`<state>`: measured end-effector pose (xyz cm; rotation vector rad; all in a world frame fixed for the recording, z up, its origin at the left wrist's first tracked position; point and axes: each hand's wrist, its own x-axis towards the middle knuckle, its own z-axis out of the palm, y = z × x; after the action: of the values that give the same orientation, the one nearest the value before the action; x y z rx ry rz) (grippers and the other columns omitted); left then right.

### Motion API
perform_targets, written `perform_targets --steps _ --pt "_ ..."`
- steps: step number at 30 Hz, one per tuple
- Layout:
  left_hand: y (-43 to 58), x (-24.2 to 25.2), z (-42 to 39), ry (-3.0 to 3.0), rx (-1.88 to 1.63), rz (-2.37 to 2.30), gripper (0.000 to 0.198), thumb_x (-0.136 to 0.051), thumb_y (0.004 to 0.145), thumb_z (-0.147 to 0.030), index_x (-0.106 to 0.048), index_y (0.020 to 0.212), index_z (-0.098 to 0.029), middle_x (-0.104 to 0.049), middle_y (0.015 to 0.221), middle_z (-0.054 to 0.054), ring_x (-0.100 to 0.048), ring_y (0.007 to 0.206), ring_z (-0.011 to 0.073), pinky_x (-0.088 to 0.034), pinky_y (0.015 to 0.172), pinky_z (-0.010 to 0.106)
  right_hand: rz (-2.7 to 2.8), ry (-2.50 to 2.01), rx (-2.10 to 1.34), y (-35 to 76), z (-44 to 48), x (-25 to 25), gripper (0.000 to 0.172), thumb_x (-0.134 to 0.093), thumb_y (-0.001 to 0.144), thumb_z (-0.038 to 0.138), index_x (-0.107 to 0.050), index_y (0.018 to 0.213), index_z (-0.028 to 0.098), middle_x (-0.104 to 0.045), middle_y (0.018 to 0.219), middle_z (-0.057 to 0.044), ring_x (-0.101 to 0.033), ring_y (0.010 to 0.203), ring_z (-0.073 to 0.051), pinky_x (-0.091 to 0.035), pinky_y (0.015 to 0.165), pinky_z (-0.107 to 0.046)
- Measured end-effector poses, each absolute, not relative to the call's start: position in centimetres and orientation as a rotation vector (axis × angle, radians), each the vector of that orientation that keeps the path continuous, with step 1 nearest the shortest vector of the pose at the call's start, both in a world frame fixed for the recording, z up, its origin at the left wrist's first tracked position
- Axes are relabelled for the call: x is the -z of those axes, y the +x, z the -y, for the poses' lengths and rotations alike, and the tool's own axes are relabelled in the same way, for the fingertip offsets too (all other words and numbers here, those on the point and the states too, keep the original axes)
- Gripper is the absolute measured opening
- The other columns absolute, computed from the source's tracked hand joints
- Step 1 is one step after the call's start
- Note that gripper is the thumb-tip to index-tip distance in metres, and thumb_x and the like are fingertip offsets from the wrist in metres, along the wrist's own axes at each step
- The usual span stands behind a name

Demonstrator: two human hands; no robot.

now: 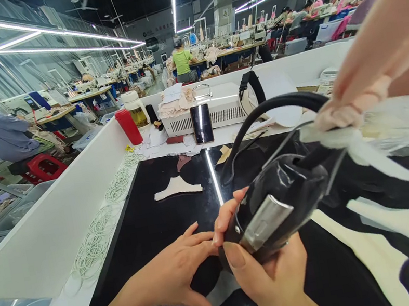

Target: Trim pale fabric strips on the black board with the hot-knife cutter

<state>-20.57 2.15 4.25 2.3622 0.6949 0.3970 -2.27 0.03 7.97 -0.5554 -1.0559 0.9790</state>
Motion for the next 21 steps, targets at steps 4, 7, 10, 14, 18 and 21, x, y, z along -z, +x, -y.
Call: perform_targets --steps 4,7,10,14,18,21 --pt "-20.5 -4.1 -2.2 2.359 -0.420 -0.696 0.086 -0.088 0.071 -0.054 -0.048 0.143 -0.026 -0.062 0.141 0.011 -0.048 0.143 0.0317 -0.016 0.126 0.058 1.060 -0.539 -0.987 -2.5 0.3 -8.1 0.033 -0.078 0.088 0.033 -0.060 0.117 0.030 -0.063 0.082 0.000 -0.062 0.065 -0.017 -0.058 0.059 -0.033" --pt "-20.5 -4.2 -2.1 2.365 -0.423 -0.694 0.089 -0.089 0.071 -0.052 -0.047 0.145 -0.026 -0.060 0.144 0.011 -0.049 0.142 0.0315 -0.017 0.126 0.060 1.074 -0.566 -0.992 -2.4 0.4 -8.1 0.031 -0.075 0.091 0.033 -0.059 0.117 0.030 -0.062 0.082 0.000 -0.062 0.067 -0.016 -0.058 0.061 -0.032" --pt "-20.4 -4.6 -2.1 2.370 -0.400 -0.692 0.090 -0.089 0.072 -0.047 -0.044 0.147 -0.026 -0.061 0.144 0.010 -0.046 0.145 0.0301 -0.015 0.126 0.060 1.087 -0.559 -1.016 -2.5 0.7 -8.2 0.034 -0.075 0.091 0.038 -0.057 0.119 0.030 -0.061 0.082 0.000 -0.062 0.067 -0.017 -0.058 0.062 -0.033" --pt "-20.3 -5.2 -2.2 2.377 -0.348 -0.692 0.094 -0.088 0.075 -0.045 -0.038 0.153 -0.028 -0.061 0.144 0.010 -0.041 0.148 0.0301 -0.014 0.125 0.062 1.098 -0.529 -1.020 -2.9 1.2 -8.3 0.034 -0.076 0.090 0.035 -0.056 0.116 0.029 -0.061 0.080 0.001 -0.061 0.063 -0.015 -0.058 0.060 -0.031" --pt "-20.3 -5.1 -2.2 2.390 -0.348 -0.681 0.101 -0.088 0.074 -0.046 -0.032 0.157 -0.030 -0.061 0.144 0.010 -0.041 0.148 0.0307 -0.015 0.125 0.062 1.130 -0.545 -1.015 -3.1 1.5 -8.2 0.032 -0.072 0.093 0.036 -0.054 0.118 0.030 -0.060 0.081 0.001 -0.061 0.065 -0.016 -0.059 0.062 -0.032" --pt "-20.3 -4.9 -2.2 2.389 -0.362 -0.673 0.102 -0.089 0.074 -0.046 -0.032 0.157 -0.031 -0.061 0.144 0.009 -0.041 0.148 0.0302 -0.015 0.125 0.062 1.129 -0.543 -1.026 -3.2 1.5 -8.3 0.031 -0.072 0.093 0.036 -0.054 0.117 0.029 -0.060 0.081 0.001 -0.061 0.066 -0.016 -0.058 0.061 -0.031"
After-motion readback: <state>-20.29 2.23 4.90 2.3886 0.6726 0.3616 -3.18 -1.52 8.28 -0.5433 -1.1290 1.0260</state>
